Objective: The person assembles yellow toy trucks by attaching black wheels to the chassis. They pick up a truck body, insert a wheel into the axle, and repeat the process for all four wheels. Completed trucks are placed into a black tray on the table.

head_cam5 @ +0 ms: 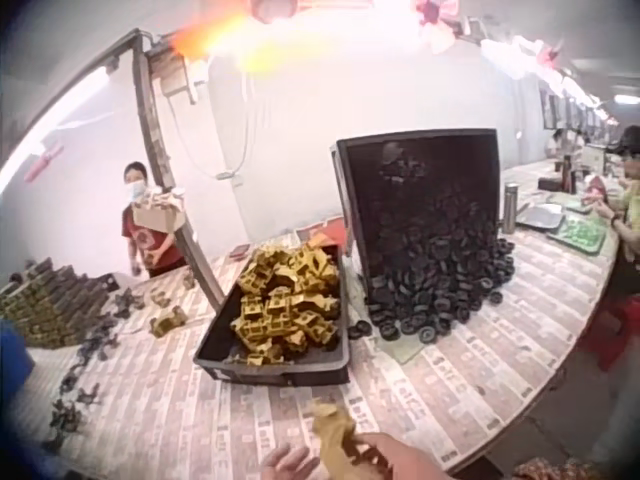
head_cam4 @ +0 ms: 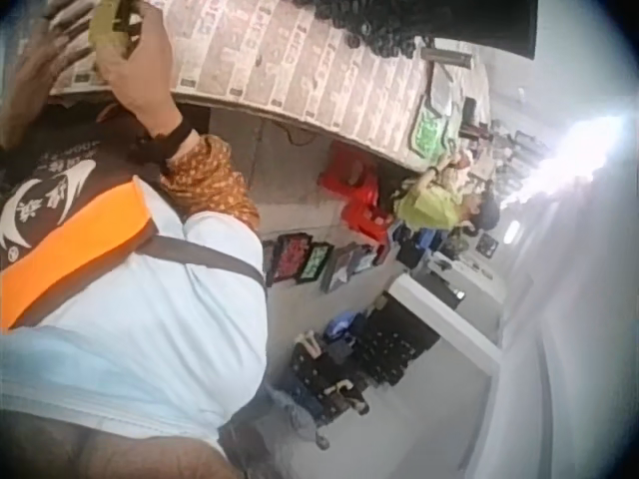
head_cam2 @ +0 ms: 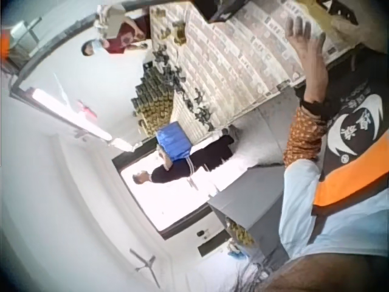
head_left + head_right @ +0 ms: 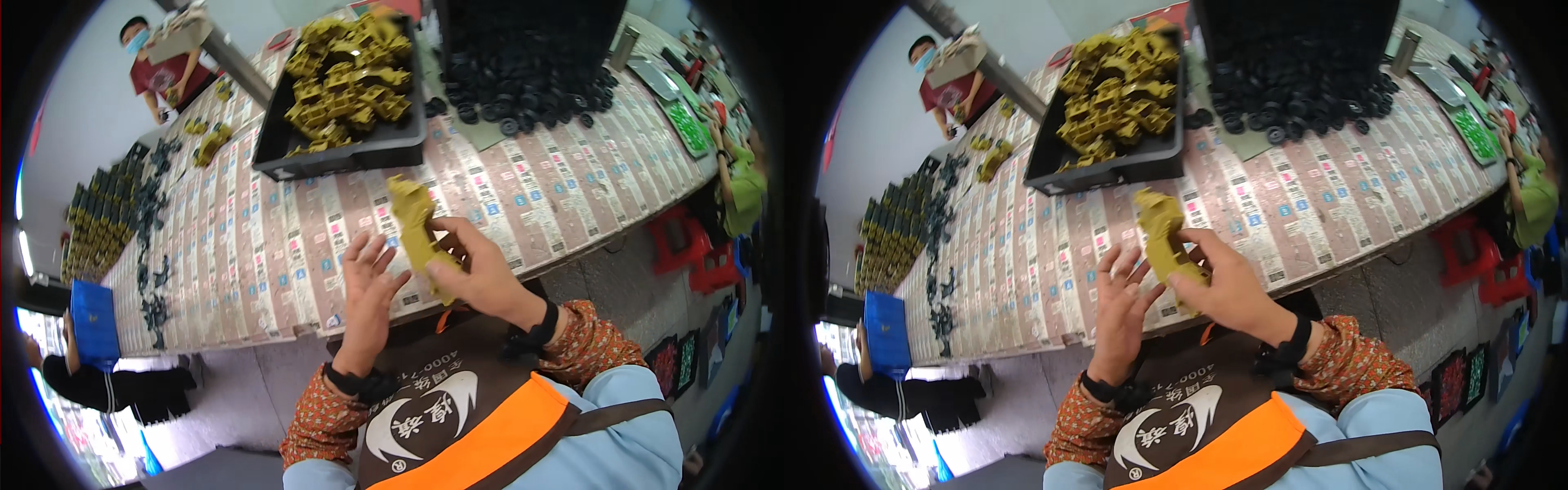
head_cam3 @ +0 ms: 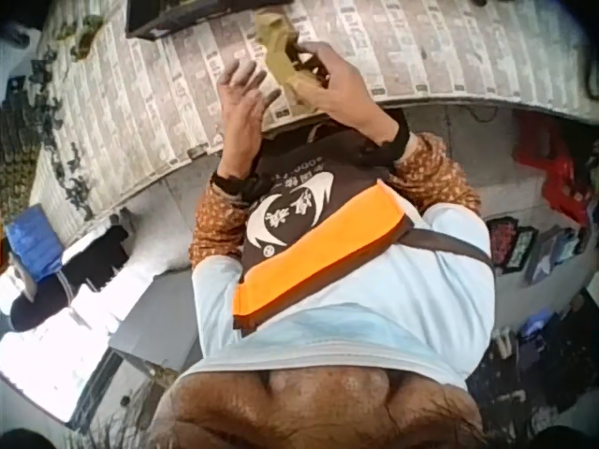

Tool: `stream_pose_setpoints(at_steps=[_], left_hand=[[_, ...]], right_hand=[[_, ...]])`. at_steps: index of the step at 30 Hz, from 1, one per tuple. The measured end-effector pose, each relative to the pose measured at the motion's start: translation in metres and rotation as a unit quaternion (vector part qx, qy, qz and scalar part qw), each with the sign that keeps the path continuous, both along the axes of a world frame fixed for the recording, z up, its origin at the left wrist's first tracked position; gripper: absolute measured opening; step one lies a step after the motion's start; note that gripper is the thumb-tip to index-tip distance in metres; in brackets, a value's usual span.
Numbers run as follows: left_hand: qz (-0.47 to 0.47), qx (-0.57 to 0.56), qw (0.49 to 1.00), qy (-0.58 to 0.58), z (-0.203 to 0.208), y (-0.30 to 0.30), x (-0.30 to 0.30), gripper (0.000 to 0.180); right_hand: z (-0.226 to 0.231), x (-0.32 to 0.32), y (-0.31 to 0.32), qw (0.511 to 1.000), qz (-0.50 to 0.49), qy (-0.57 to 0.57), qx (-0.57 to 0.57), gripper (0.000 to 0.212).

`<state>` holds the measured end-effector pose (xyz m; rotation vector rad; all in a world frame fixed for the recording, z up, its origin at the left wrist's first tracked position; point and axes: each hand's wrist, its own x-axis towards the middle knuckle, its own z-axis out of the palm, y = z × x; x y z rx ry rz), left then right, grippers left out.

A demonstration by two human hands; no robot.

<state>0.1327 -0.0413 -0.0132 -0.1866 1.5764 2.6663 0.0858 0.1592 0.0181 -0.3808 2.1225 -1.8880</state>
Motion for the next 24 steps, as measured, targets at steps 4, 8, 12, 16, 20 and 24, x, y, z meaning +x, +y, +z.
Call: stream_pose_setpoints(at_steps=[4, 8, 12, 16, 20, 24], left_hand=[[-0.069, 0.057, 0.992, -0.085, 0.006, 0.016, -0.009, 0.072], [0.013, 0.079, 0.990, -0.118, -0.022, 0.017, -0.020, 0.052], [0.071, 0.111, 0.978, -0.162, -0.051, -0.010, -0.010, 0.042], [0.070, 0.069, 0.981, -0.168, -0.047, -0.003, -0.007, 0.048], [0.065, 0.050, 0.984, -0.156, -0.042, -0.003, -0.003, 0.049], [0.075, 0.021, 0.982, -0.171, -0.041, 0.000, -0.007, 0.048]], right_hand=[[-0.002, 0.004, 0.006, 0.906, 0.001, 0.349, 0.241, 0.061], [-0.003, -0.012, 0.015, 0.924, 0.076, 0.323, 0.189, 0.062], [-0.015, -0.156, 0.086, 0.857, -0.091, 0.458, 0.217, 0.046], [-0.089, -0.296, 0.240, 0.696, -0.426, 0.263, 0.515, 0.072], [-0.104, -0.308, 0.245, 0.830, -0.365, 0.084, 0.413, 0.075], [-0.120, -0.295, 0.207, 0.824, -0.272, 0.092, 0.489, 0.076]])
